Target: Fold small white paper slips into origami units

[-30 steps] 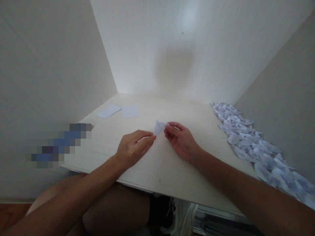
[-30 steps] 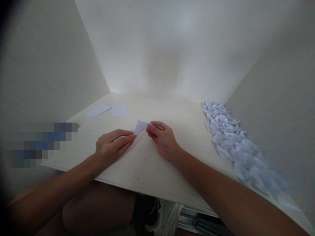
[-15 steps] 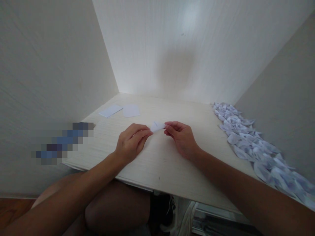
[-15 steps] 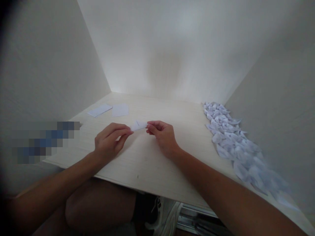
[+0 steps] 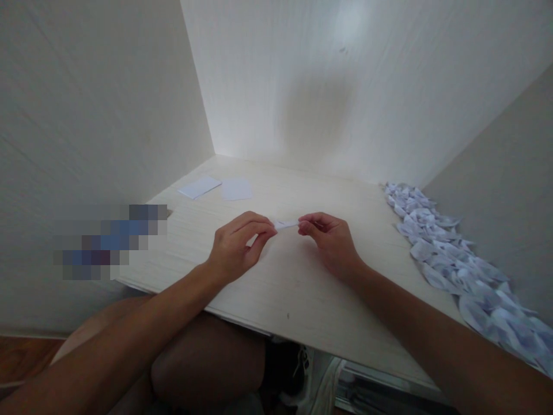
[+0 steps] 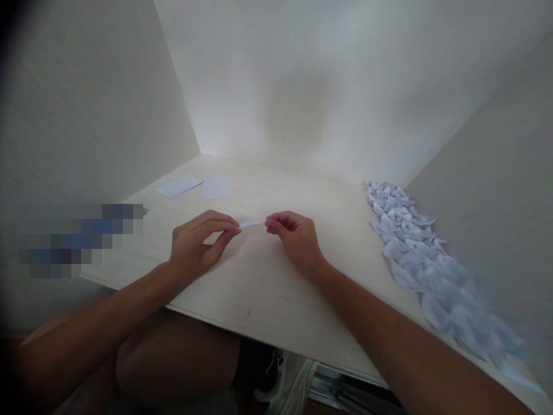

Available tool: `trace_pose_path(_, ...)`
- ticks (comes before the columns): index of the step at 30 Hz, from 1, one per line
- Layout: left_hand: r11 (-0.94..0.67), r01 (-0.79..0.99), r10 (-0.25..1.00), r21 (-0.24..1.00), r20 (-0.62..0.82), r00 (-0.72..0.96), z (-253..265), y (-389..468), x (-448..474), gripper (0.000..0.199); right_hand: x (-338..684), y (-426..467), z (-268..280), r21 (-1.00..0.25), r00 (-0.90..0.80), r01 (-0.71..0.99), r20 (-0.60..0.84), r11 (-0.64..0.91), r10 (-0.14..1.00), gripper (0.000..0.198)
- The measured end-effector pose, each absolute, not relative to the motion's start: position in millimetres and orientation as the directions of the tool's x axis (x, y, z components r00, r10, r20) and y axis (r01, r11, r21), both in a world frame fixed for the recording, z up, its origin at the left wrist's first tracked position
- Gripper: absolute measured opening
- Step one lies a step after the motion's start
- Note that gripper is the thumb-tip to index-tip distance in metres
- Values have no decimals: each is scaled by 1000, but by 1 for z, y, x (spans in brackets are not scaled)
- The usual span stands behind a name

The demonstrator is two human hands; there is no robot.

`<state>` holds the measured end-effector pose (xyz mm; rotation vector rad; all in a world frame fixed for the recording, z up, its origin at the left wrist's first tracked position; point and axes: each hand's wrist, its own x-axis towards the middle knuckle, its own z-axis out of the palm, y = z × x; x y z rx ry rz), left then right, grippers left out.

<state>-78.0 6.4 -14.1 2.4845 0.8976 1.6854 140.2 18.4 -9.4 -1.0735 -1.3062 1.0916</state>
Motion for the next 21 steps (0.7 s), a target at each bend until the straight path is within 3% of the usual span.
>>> trace_pose_path(5, -737, 415, 621, 534, 777, 104, -14, 6, -78, 2, 140, 17, -8, -983, -78, 20, 183, 185, 980, 10)
trace_pose_path(11, -560, 130, 820, 818, 569, -51, -17, 11, -76, 26, 140, 18, -10, -988, -64, -6, 157, 157, 986, 20)
trace_pose_path(17, -413, -43, 911, 910, 411, -36, -13, 16, -74, 22, 142, 20, -7, -981, -68, -20, 196, 195, 978, 20)
trace_pose_path(21, -385, -97, 923, 918, 385, -16, -14, 17, -74, 24, 142, 19, -1, -978, -75, -26, 206, 205, 976, 22)
